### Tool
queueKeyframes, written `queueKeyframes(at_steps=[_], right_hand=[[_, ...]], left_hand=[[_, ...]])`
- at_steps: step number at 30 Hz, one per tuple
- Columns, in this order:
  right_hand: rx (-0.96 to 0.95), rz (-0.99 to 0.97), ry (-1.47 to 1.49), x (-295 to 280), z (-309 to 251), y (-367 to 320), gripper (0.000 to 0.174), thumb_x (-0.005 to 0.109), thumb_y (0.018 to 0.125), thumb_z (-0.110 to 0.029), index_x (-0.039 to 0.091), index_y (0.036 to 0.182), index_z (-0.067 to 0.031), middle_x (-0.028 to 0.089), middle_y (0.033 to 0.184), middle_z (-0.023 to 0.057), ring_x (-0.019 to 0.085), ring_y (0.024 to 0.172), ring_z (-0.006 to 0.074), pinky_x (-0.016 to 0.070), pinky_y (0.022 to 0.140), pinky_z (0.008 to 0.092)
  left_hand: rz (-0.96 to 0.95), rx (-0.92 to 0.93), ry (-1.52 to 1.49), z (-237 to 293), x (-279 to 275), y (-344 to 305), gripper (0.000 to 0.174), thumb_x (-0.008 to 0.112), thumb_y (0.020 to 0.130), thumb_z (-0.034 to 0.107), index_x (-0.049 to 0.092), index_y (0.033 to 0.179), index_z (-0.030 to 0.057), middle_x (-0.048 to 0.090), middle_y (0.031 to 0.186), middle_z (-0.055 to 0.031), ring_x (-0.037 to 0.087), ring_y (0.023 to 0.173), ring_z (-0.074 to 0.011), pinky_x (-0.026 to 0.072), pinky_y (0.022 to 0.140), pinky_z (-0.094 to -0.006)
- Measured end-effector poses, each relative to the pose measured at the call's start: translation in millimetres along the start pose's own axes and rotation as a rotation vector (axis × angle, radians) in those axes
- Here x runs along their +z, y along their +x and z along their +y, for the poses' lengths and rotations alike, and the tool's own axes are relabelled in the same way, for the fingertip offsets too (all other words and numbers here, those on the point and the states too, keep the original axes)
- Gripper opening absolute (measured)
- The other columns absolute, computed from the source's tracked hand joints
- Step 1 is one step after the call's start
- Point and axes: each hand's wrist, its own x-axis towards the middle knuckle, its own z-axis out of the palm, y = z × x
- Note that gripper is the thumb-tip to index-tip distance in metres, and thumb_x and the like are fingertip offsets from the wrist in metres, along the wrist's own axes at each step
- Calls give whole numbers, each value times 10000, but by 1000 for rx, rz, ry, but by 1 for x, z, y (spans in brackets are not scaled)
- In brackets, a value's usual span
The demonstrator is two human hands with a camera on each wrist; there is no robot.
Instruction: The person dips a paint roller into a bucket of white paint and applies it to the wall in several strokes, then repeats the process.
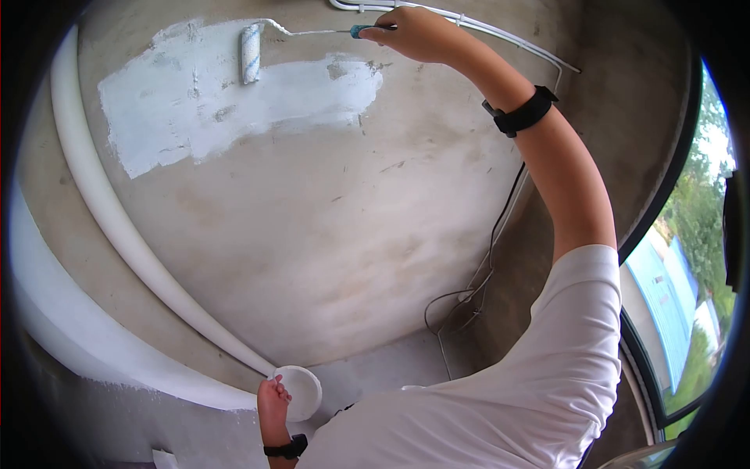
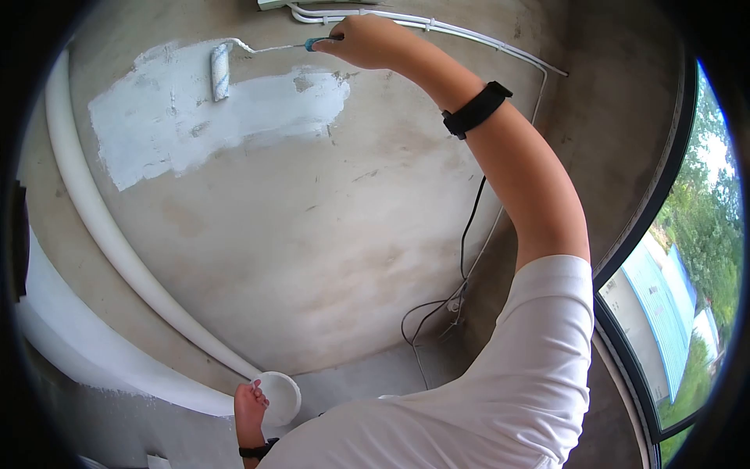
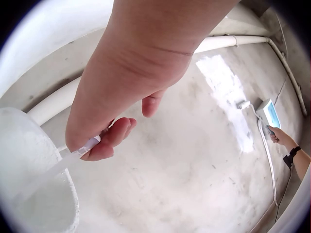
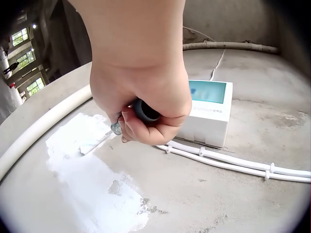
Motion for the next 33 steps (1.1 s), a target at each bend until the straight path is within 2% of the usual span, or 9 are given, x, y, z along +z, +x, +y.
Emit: queueKeyframes(at_steps=[3, 5, 10, 14, 19, 20, 25, 27, 33], right_hand=[[51, 15, -48, -3, 6, -10, 559, 573, 964, -554, 770, 1038, -37, 711, 779, 162, 666, 661, 254, 521, 643, 319], [100, -14, -58, -14, 16, -26, 535, 560, 977, -544, 772, 1028, -56, 727, 823, 116, 662, 680, 213, 523, 636, 317], [132, 12, -80, -22, 61, -54, 524, 597, 951, -547, 779, 1012, -59, 730, 821, 111, 663, 679, 209, 509, 648, 304], [120, 49, -73, -19, 41, -47, 528, 599, 949, -546, 777, 1013, -53, 722, 810, 115, 650, 657, 211, 509, 636, 313], [128, -3, -78, -13, -31, -16, 560, 589, 949, -560, 767, 1001, -32, 700, 749, 128, 648, 626, 224, 515, 620, 342], [146, 19, -86, -12, -38, -15, 560, 594, 945, -561, 763, 987, -30, 683, 712, 130, 639, 614, 224, 510, 615, 350], [179, -37, -75, -36, -11, -40, 526, 592, 947, -533, 761, 952, -35, 667, 708, 114, 610, 613, 217, 493, 638, 347], [249, -73, -106, -44, 3, -57, 536, 593, 933, -551, 781, 935, -49, 715, 784, 128, 664, 703, 247, 503, 686, 339], [266, -35, -88, -38, -31, -48, 530, 583, 937, -557, 774, 993, -66, 714, 792, 139, 665, 735, 271, 513, 720, 371]], left_hand=[[-9, -6, 24, 2, 5, 0, 299, 524, 852, 281, 581, 1047, 61, 441, 703, 29, 397, 592, -121, 382, 644, -332], [-17, -4, 36, 3, 5, 2, 302, 524, 854, 281, 582, 1052, 60, 441, 707, 28, 397, 593, -121, 385, 645, -333], [-40, -21, 17, 2, 9, 4, 318, 527, 863, 283, 573, 1078, 53, 438, 710, 28, 385, 593, -117, 385, 651, -332], [-39, -3, 31, 3, 10, 0, 318, 534, 866, 283, 568, 1081, 51, 443, 713, 27, 378, 591, -114, 375, 656, -325], [-58, -66, -4, 0, 1, 13, 329, 549, 853, 238, 553, 1114, 37, 431, 691, 19, 374, 580, -113, 362, 639, -318], [-66, -57, 21, -2, 0, 13, 299, 548, 863, 278, 574, 1070, 64, 431, 696, 31, 371, 585, -108, 357, 656, -316], [-100, -70, -40, 2, -32, 13, 333, 544, 852, 237, 547, 1115, 31, 431, 688, 18, 382, 575, -117, 367, 634, -321], [-107, -68, -38, 4, -47, 13, 336, 546, 851, 238, 547, 1114, 28, 432, 685, 18, 385, 573, -117, 369, 634, -322], [-168, -67, 61, 16, -74, 14, 302, 537, 867, 262, 557, 1079, 48, 443, 679, 23, 398, 592, -117, 377, 667, -333]])
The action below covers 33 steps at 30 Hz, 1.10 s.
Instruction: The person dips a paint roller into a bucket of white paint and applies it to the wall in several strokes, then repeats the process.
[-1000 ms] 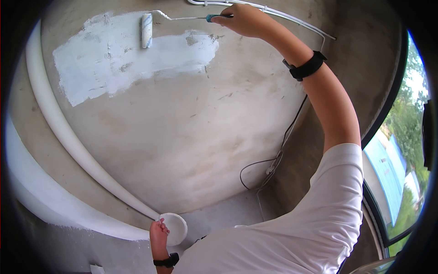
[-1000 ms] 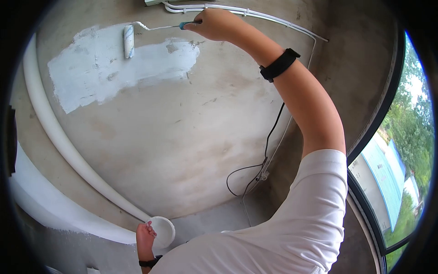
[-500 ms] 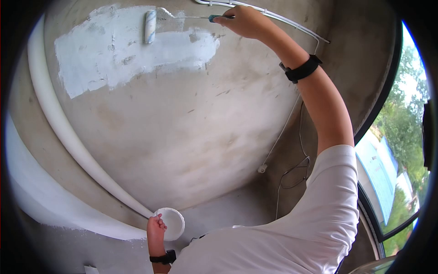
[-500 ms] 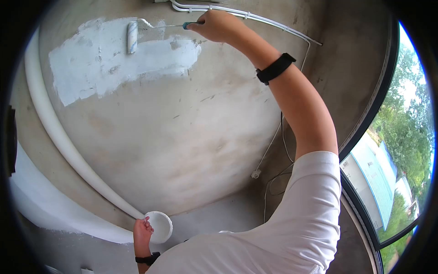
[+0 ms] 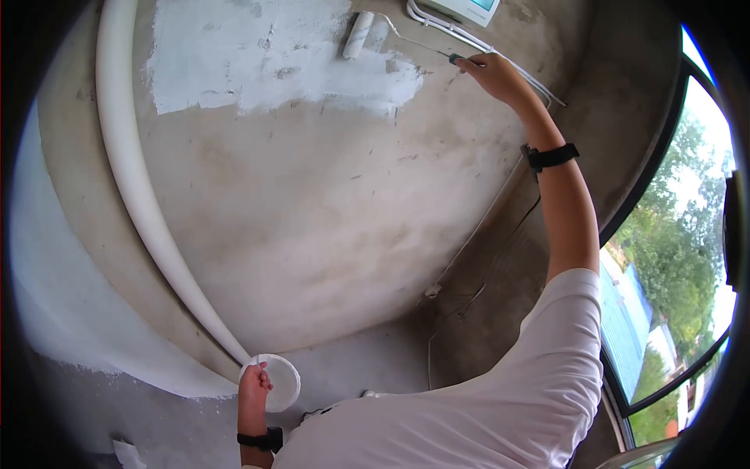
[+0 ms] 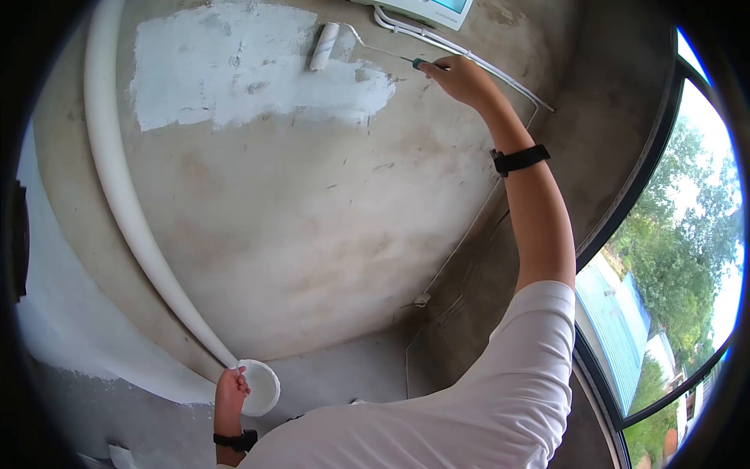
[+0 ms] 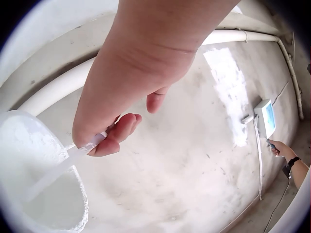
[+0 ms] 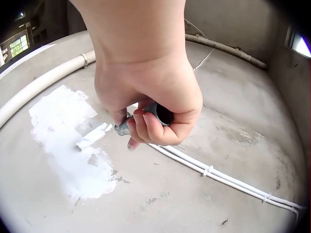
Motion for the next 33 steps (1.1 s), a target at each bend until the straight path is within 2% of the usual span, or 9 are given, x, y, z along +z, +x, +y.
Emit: queueKeyframes(at_steps=[3, 9, 14, 20, 23, 25, 27, 30, 33], right_hand=[[15, -17, -5, 5, -21, 8, 538, 573, 941, -564, 769, 1018, -69, 712, 789, 143, 669, 743, 280, 516, 735, 379], [13, -53, -9, 5, 34, -5, 563, 576, 935, -571, 759, 1028, -48, 707, 783, 143, 671, 746, 291, 516, 736, 374], [-19, 27, 29, 15, -32, 7, 571, 574, 935, -580, 768, 1022, -51, 719, 807, 128, 671, 761, 292, 517, 738, 372], [0, -1, 5, 13, 25, -5, 557, 599, 924, -573, 780, 944, -47, 716, 802, 144, 677, 759, 280, 518, 732, 373], [-26, 17, -34, 7, 5, 4, 551, 603, 920, -579, 787, 963, -62, 723, 825, 158, 680, 738, 266, 518, 688, 370], [-16, 48, -10, 12, -28, 8, 557, 600, 922, -579, 780, 975, -55, 720, 822, 164, 684, 743, 277, 520, 688, 376], [-52, 61, 25, 17, -36, 12, 542, 608, 920, -561, 778, 1025, -57, 726, 853, 169, 680, 733, 300, 525, 712, 375], [-51, 109, 23, 31, 9, 11, 531, 609, 920, -552, 783, 1007, -58, 733, 865, 162, 687, 749, 293, 527, 718, 365], [-69, 65, 71, 29, 46, -4, 543, 611, 910, -565, 787, 953, -53, 733, 852, 156, 698, 756, 281, 532, 720, 365]], left_hand=[[-5, 15, 14, 1, -8, -3, 306, 536, 874, 259, 559, 1090, 44, 442, 681, 22, 398, 594, -113, 377, 662, -328], [34, 84, -7, 3, -33, -20, 315, 531, 878, 252, 554, 1109, 40, 448, 683, 21, 406, 587, -108, 380, 650, -325], [-13, -3, 11, 16, -35, -25, 313, 537, 871, 246, 556, 1105, 39, 453, 680, 17, 409, 583, -109, 383, 652, -323], [-22, -1, -25, 15, -28, -34, 304, 551, 857, 242, 563, 1091, 48, 454, 708, 23, 403, 590, -117, 385, 666, -329], [-8, -8, -22, 13, -21, -35, 295, 551, 857, 238, 566, 1086, 52, 453, 715, 23, 396, 590, -117, 383, 670, -328], [-1, -22, -10, 12, -10, -40, 310, 552, 856, 235, 562, 1102, 46, 454, 716, 21, 398, 593, -117, 382, 670, -328], [16, 0, 23, 10, 0, -42, 316, 550, 858, 236, 561, 1109, 42, 455, 717, 20, 402, 596, -118, 385, 671, -330], [27, 47, 21, -5, 12, -47, 326, 544, 865, 238, 558, 1118, 34, 457, 717, 16, 407, 601, -121, 391, 673, -334], [41, 77, 29, -7, 22, -49, 330, 537, 874, 242, 552, 1123, 25, 457, 716, 13, 408, 602, -122, 395, 675, -335]])
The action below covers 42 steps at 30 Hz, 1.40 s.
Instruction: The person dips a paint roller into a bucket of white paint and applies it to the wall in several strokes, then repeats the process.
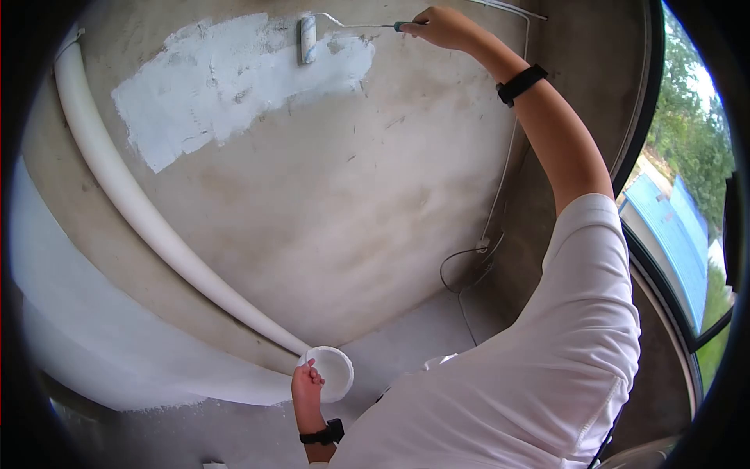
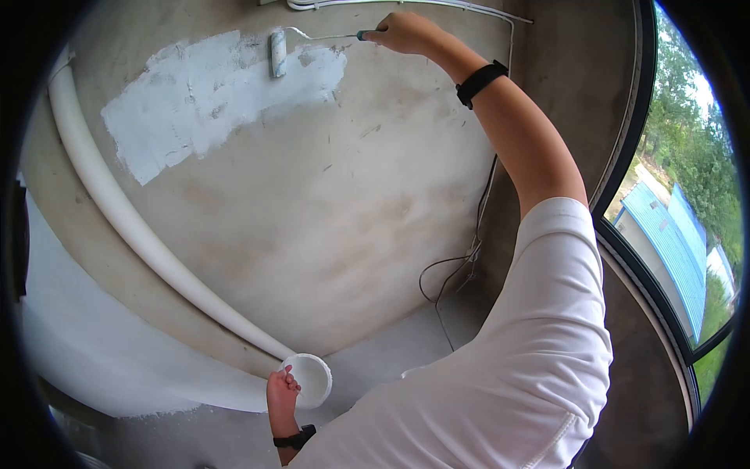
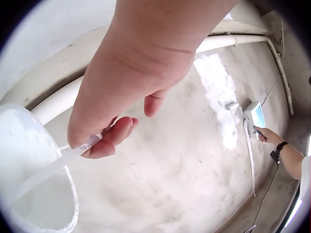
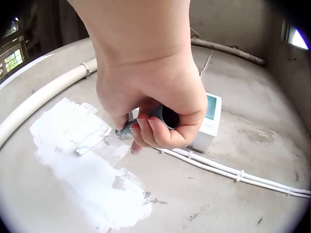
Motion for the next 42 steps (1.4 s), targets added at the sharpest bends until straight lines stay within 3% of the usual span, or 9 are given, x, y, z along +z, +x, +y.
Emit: queueKeyframes(at_steps=[7, 13, 16, 20, 23, 30, 34, 36, 42], right_hand=[[87, -61, -19, 4, -62, 20, 573, 563, 907, -620, 772, 997, -93, 729, 965, 133, 684, 943, 343, 543, 840, 447], [44, 28, 127, 36, 12, -1, 509, 612, 915, -549, 776, 1000, -75, 719, 851, 147, 680, 807, 328, 533, 732, 410], [27, 49, 276, 42, 55, -60, 499, 623, 928, -517, 779, 981, -47, 665, 674, 116, 601, 614, 266, 487, 616, 374], [282, -152, 933, 115, 90, -185, 472, 636, 958, -463, 750, 902, -8, 410, 568, -50, 378, 541, 48, 299, 488, 268], [480, -313, 1334, 159, 76, -294, 380, 586, 1010, -385, 700, 940, -29, 434, 571, -64, 372, 491, 30, 277, 452, 218], [847, -513, 1660, 245, 12, -440, 345, 539, 1035, -376, 662, 947, -66, 451, 601, -38, 356, 464, 41, 270, 431, 218], [860, -569, 1653, 280, -21, -442, 372, 514, 1042, -389, 649, 956, -53, 444, 602, -36, 359, 463, 40, 269, 432, 222], [726, -472, 1510, 281, -35, -435, 360, 503, 1050, -357, 636, 948, -38, 444, 598, -32, 372, 465, 48, 281, 434, 224], [478, -294, 1609, 250, -104, -345, 242, 465, 1068, -250, 552, 994, -36, 458, 625, -14, 406, 465, 59, 323, 424, 230]], left_hand=[[34, -3, 40, -20, 43, 3, 336, 533, 881, 254, 547, 1128, 26, 454, 718, 11, 408, 607, -127, 392, 682, -336], [33, -18, -25, -55, 63, 0, 357, 535, 883, 266, 541, 1141, 20, 457, 722, 12, 415, 618, -131, 391, 693, -336], [48, -19, -37, -79, 77, -12, 359, 534, 881, 265, 544, 1142, 18, 458, 724, 13, 419, 621, -129, 392, 698, -333], [73, 9, -21, -90, 98, -23, 361, 535, 881, 265, 549, 1137, 11, 455, 730, 15, 418, 623, -121, 391, 694, -322], [72, 7, 19, -103, 113, -29, 366, 537, 884, 270, 553, 1135, 4, 457, 731, 13, 417, 624, -119, 389, 690, -313], [180, 89, 69, -107, 128, -49, 371, 561, 913, 261, 565, 1141, -32, 457, 695, 13, 433, 622, -119, 407, 680, -312], [171, 197, 49, -106, 110, -42, 358, 548, 936, 256, 574, 1141, -37, 461, 675, 13, 439, 614, -114, 415, 685, -302], [178, 217, 45, -108, 106, -48, 357, 537, 940, 255, 575, 1140, -38, 459, 670, 13, 437, 608, -115, 416, 682, -302], [214, 215, 39, -101, 71, -27, 352, 494, 938, 220, 566, 1158, -45, 448, 652, 14, 421, 576, -113, 416, 651, -303]])
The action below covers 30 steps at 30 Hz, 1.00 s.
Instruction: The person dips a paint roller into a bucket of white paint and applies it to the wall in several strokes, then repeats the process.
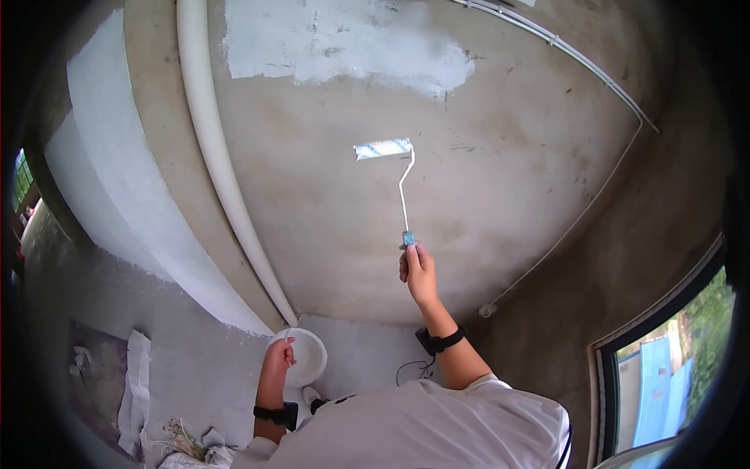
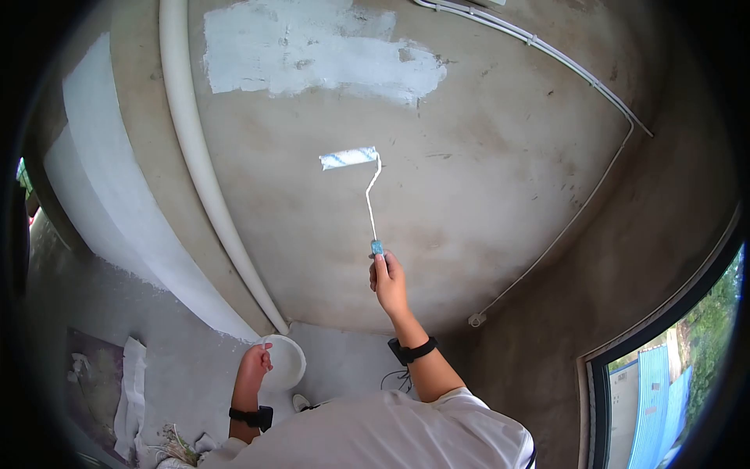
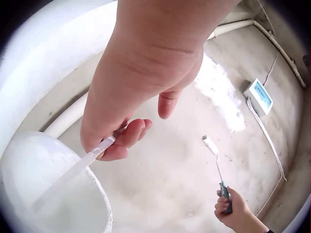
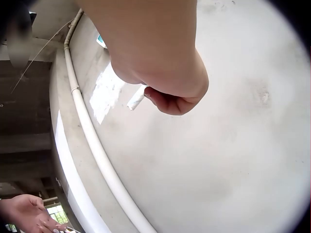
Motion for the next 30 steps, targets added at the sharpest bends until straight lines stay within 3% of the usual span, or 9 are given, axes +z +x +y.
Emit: queueKeyframes(at_steps=[2, 4, 8, 13, 18, 23, 27, 30], right_hand=[[-82, -75, -17, 26, -32, 31, 241, 426, 1079, -277, 500, 1027, -53, 479, 662, 10, 388, 451, 73, 306, 410, 228], [-85, -100, 28, 52, -70, 62, 244, 421, 1080, -272, 478, 968, -63, 448, 627, -7, 392, 442, 62, 311, 400, 231], [-252, -64, 5, 106, -130, 120, 308, 427, 1075, -348, 510, 1020, -56, 407, 650, -18, 355, 461, 61, 280, 417, 235], [-218, -49, -30, 148, -174, 176, 348, 467, 1060, -365, 537, 956, -40, 424, 629, -35, 347, 452, 45, 264, 409, 231], [-247, 33, -29, 172, -167, 204, 346, 467, 1060, -372, 514, 947, -48, 413, 628, -33, 331, 456, 53, 248, 414, 239], [-187, 124, -57, 174, -152, 208, 361, 456, 1061, -389, 484, 960, -45, 392, 628, -36, 298, 451, 57, 231, 419, 246], [-130, 164, -20, 178, -108, 192, 378, 451, 1059, -397, 508, 906, -56, 406, 619, -48, 333, 449, 45, 254, 403, 239], [-43, 197, -27, 184, -71, 180, 386, 444, 1056, -415, 496, 885, -73, 399, 612, -54, 327, 449, 42, 253, 401, 238]], left_hand=[[14, -33, -27, -2, -12, 10, 349, 486, 926, 203, 561, 1166, -39, 444, 648, 14, 411, 563, -111, 412, 629, -300], [0, -13, -38, 2, -25, 11, 349, 495, 928, 215, 563, 1164, -33, 443, 646, 14, 412, 563, -111, 410, 627, -299], [-28, -30, -62, 13, -58, 25, 353, 518, 938, 244, 568, 1168, -18, 441, 644, 19, 415, 564, -109, 409, 622, -298], [-58, -40, -74, 27, -80, 40, 339, 524, 939, 255, 570, 1161, 3, 437, 637, 28, 418, 562, -108, 407, 619, -302], [-68, -104, -67, 32, -101, 67, 333, 528, 913, 241, 560, 1160, 19, 437, 630, 33, 422, 558, -108, 402, 613, -300], [-74, -168, -54, 40, -122, 87, 430, 527, 865, 222, 557, 1215, -25, 449, 607, 26, 410, 488, -90, 417, 538, -277], [-131, -204, 13, 54, -133, 98, 341, 538, 880, 232, 558, 1153, 28, 437, 629, 32, 423, 546, -110, 393, 613, -302], [-139, -191, -40, 57, -133, 100, 435, 534, 855, 219, 547, 1211, -30, 437, 601, 28, 407, 488, -91, 422, 552, -284]])
